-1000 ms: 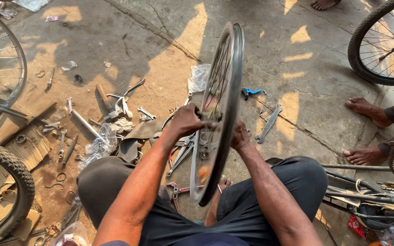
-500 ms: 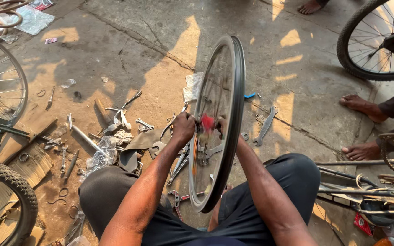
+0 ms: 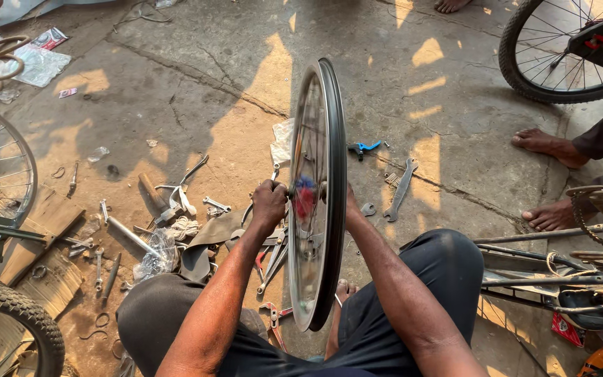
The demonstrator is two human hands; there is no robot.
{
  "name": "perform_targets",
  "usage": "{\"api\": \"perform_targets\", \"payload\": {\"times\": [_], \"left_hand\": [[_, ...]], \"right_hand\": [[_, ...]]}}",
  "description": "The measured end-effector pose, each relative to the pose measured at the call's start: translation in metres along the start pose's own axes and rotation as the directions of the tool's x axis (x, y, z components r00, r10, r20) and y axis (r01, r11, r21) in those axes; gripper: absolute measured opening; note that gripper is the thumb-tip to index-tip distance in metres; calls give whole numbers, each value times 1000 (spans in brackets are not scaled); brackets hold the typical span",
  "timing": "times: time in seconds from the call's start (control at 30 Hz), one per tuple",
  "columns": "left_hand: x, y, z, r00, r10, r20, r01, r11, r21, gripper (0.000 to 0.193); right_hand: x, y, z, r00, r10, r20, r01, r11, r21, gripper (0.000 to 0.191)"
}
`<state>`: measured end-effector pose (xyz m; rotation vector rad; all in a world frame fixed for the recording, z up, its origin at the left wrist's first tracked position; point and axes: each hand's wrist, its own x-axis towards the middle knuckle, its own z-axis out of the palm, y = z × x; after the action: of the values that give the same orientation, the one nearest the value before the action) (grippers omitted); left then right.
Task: The person removes a bicycle tire from the rim using tire levers and hands, then removes the inner tube. They inspect the rim and use scissors to cut a piece of rubber material.
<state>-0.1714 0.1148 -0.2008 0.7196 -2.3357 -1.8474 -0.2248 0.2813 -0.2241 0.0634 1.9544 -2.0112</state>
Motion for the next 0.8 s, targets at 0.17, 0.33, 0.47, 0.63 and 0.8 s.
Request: {"api": "perform_targets", "payload": {"times": [0.17,0.33,0.47,0.63,0.8], "left_hand": [[0,1,-2,998,-40,43,39,999,9,27],[-1,-2,-2,996,-64,62,64,998,9,27],[-1,-6,-3,990,-122,74,123,992,-8,24],[1,-8,-3,986,-146,74,148,989,-21,24],[2,-7,-3,985,-160,59,162,986,-44,24]], "right_hand": [[-5,-9,1,981,184,-54,-178,979,98,33],[-11,-16,5,980,193,-44,-194,980,-34,35],[-10,-19,10,985,163,-53,-168,979,-119,47],[-12,-24,15,991,120,-54,-126,982,-141,43],[-14,-24,19,1000,-18,-4,17,980,-199,34]]}}
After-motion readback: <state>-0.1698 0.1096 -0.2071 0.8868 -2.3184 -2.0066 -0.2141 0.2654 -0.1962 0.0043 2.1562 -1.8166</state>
